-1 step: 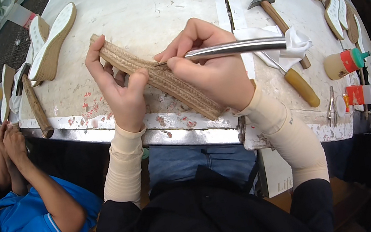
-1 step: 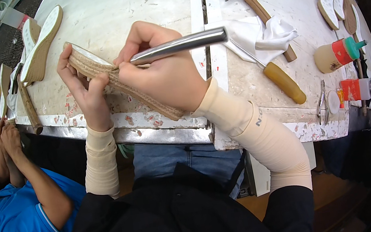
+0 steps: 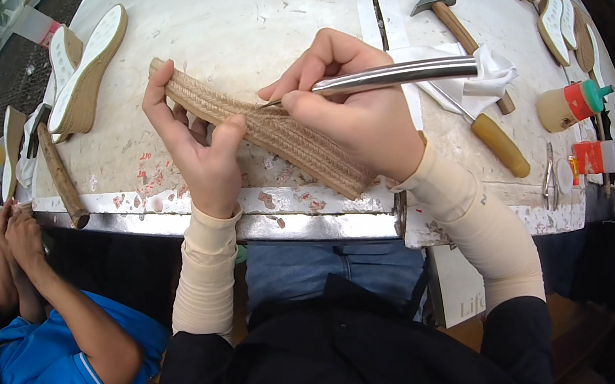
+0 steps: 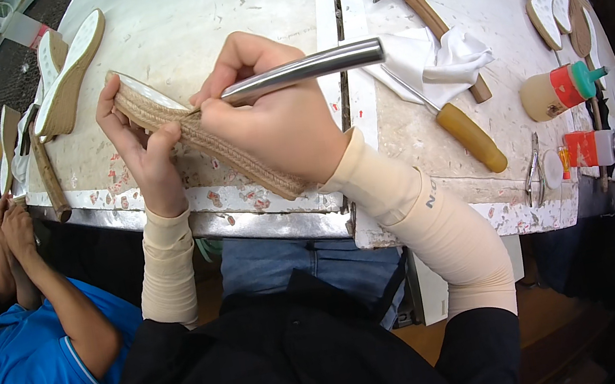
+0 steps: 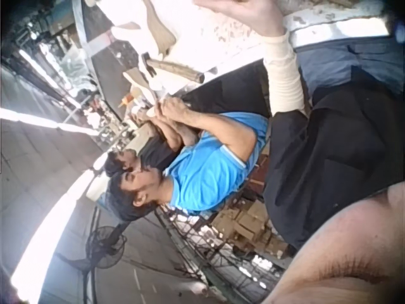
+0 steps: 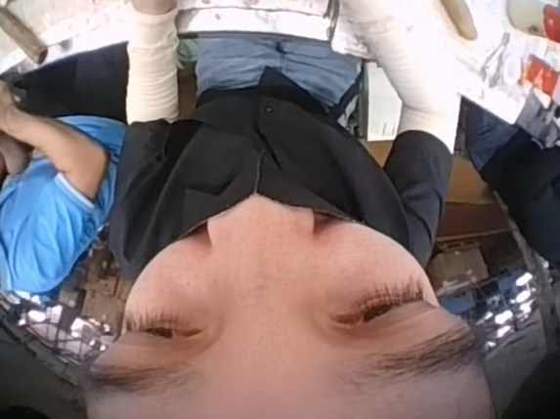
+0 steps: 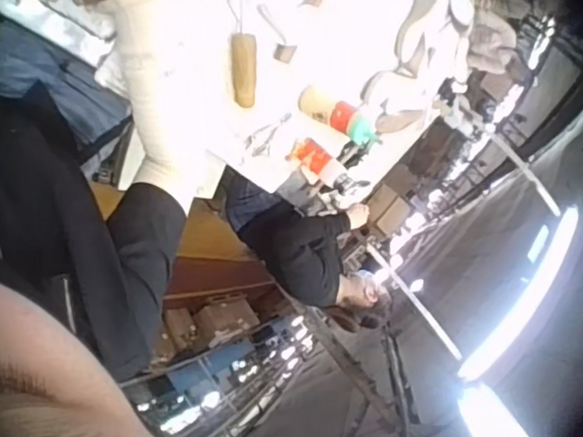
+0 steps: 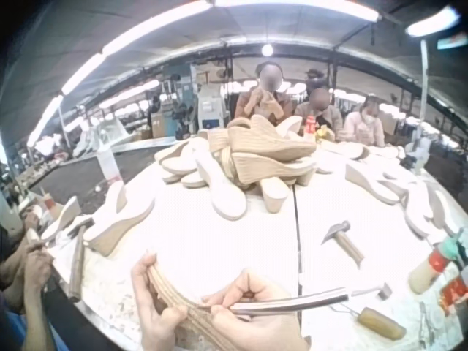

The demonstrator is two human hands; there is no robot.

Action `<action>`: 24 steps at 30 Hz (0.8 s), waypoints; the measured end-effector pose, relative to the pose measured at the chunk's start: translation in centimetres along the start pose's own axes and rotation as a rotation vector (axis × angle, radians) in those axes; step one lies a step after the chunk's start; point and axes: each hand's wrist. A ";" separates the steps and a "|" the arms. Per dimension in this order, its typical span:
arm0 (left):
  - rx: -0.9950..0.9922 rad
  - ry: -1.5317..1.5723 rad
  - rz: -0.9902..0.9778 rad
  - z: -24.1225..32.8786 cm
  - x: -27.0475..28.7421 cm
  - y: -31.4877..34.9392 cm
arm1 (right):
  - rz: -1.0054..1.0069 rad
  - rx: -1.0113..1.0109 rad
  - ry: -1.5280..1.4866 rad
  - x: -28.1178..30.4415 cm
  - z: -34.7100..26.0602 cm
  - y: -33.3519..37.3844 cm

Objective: The person uses a metal awl to stitch a woven fabric upper onto a wooden shoe sole. They repeatedly pierce the material and pull thread through to secure the upper to the sole, working methodically along the edge.

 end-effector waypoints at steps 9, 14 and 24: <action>-0.045 0.082 -0.054 -0.9 0.2 0.0 | -0.055 0.022 0.239 0.9 -0.7 0.4; -0.117 -0.048 -0.074 -1.8 0.5 -0.1 | -0.094 0.116 0.378 0.6 -0.4 0.7; -0.143 -0.073 -0.093 -1.9 0.6 -0.1 | -0.092 0.212 0.424 0.4 -0.5 1.1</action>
Point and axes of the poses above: each hand's wrist, its own y-axis away from the middle knuckle, its own x-axis out of the back of the hand, z = x × y, and after that the axes turned 2 degrees about y, right-handed
